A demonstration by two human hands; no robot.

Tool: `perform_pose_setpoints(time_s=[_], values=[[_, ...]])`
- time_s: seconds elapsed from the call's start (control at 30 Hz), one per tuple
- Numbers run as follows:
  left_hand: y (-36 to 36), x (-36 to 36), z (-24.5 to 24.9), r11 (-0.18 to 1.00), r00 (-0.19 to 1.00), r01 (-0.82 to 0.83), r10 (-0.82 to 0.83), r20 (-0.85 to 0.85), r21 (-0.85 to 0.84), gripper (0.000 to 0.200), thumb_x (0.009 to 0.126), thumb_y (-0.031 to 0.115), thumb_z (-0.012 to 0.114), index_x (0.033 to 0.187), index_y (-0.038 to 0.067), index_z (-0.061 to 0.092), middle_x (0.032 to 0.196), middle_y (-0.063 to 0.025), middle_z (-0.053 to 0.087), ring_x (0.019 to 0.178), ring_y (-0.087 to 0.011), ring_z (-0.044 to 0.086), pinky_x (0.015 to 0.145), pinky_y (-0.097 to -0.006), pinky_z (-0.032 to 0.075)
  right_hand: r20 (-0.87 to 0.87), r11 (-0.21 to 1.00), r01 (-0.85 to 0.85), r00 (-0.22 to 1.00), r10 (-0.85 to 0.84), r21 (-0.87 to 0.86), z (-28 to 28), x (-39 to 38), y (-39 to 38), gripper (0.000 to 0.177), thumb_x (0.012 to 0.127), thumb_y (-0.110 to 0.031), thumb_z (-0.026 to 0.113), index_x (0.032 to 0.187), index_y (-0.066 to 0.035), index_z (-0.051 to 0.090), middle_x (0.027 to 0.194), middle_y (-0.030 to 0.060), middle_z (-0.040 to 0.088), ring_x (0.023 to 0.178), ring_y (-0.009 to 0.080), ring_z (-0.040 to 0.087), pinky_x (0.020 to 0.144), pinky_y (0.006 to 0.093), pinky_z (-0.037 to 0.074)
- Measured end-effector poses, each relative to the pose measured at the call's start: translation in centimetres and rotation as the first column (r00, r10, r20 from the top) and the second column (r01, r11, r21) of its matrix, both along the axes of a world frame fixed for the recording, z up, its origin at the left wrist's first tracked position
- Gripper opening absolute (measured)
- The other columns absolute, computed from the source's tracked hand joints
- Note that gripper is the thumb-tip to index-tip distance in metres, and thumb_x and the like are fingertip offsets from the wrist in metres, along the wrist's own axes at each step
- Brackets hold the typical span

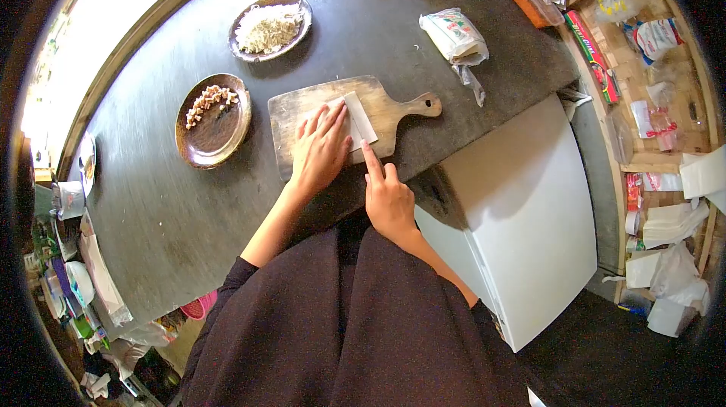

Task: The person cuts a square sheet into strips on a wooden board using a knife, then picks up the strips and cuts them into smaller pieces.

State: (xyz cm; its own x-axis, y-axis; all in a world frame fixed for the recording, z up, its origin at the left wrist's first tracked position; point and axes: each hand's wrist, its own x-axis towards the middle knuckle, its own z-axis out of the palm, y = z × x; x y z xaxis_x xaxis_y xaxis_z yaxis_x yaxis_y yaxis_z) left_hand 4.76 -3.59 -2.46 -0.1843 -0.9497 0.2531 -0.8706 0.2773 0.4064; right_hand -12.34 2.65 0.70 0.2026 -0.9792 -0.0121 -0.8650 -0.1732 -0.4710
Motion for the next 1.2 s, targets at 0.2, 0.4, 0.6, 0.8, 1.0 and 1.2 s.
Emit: perform_pose_setpoints(time_s=[0.2, 0.4, 0.6, 0.8, 1.0, 1.2], values=[[0.0, 0.0, -0.2, 1.000, 1.000, 0.007, -0.007, 0.004, 0.003, 0.059, 0.094, 0.026, 0.061, 0.146, 0.003, 0.048, 0.156, -0.0082, 0.044, 0.144, -0.0331, 0.040, 0.114, -0.0546, 0.033, -0.048, 1.000, -0.017, 0.999, 0.018, 0.005, 0.4, 0.0, -0.2, 0.067, 0.096, -0.013, 0.061, 0.157, -0.026, 0.035, 0.092, 0.0161, 0.057, 0.070, 0.0412, 0.066, 0.065, 0.0519, 0.056], [0.0, 0.0, -0.1, 1.000, 1.000, 0.005, -0.005, 0.007, -0.003, 0.060, 0.094, 0.028, 0.062, 0.147, 0.003, 0.048, 0.156, -0.0078, 0.044, 0.144, -0.0324, 0.040, 0.114, -0.0538, 0.033, -0.059, 1.000, -0.019, 0.998, 0.019, 0.011, 0.6, -0.1, -0.3, 0.067, 0.097, -0.014, 0.061, 0.157, -0.027, 0.036, 0.092, 0.0161, 0.057, 0.070, 0.0414, 0.065, 0.065, 0.0522, 0.055], [0.0, 0.1, -0.3, 1.000, 1.000, 0.006, -0.006, 0.009, -0.022, 0.062, 0.093, 0.029, 0.063, 0.147, 0.003, 0.047, 0.156, -0.0074, 0.044, 0.144, -0.0316, 0.040, 0.114, -0.0525, 0.033, -0.056, 1.000, 0.003, 0.998, -0.003, 0.006, 0.6, 0.0, -0.3, 0.066, 0.097, -0.015, 0.060, 0.157, -0.029, 0.036, 0.093, 0.0156, 0.058, 0.071, 0.0409, 0.065, 0.066, 0.0523, 0.055], [0.1, 0.1, -0.1, 1.000, 1.000, 0.000, 0.000, 0.008, -0.008, 0.064, 0.092, 0.031, 0.064, 0.147, 0.003, 0.047, 0.156, -0.0073, 0.044, 0.144, -0.0311, 0.040, 0.114, -0.0522, 0.033, -0.040, 1.000, 0.014, 0.999, -0.014, 0.009, 0.5, 0.0, -0.3, 0.067, 0.097, -0.014, 0.061, 0.157, -0.030, 0.037, 0.093, 0.0152, 0.058, 0.072, 0.0405, 0.065, 0.066, 0.0517, 0.054], [0.0, 0.1, 0.0, 1.000, 1.000, 0.005, -0.005, 0.003, -0.014, 0.065, 0.092, 0.032, 0.065, 0.147, 0.003, 0.047, 0.157, -0.0073, 0.043, 0.143, -0.0314, 0.040, 0.114, -0.0525, 0.033, -0.042, 0.999, -0.034, 0.999, 0.033, -0.036, 0.3, -0.2, -0.5, 0.067, 0.097, -0.016, 0.060, 0.158, -0.027, 0.035, 0.092, 0.0164, 0.055, 0.068, 0.0393, 0.067, 0.061, 0.0496, 0.057], [0.0, 0.1, -0.2, 1.000, 1.000, -0.001, 0.001, 0.001, -0.019, 0.065, 0.092, 0.032, 0.065, 0.147, 0.003, 0.047, 0.157, -0.0074, 0.043, 0.143, -0.0321, 0.040, 0.114, -0.0527, 0.033, -0.075, 0.999, -0.033, 0.997, 0.033, 0.002, 1.4, -0.2, -0.7, 0.065, 0.098, -0.018, 0.058, 0.158, -0.027, 0.035, 0.090, 0.0172, 0.057, 0.069, 0.0400, 0.067, 0.062, 0.0511, 0.056]])
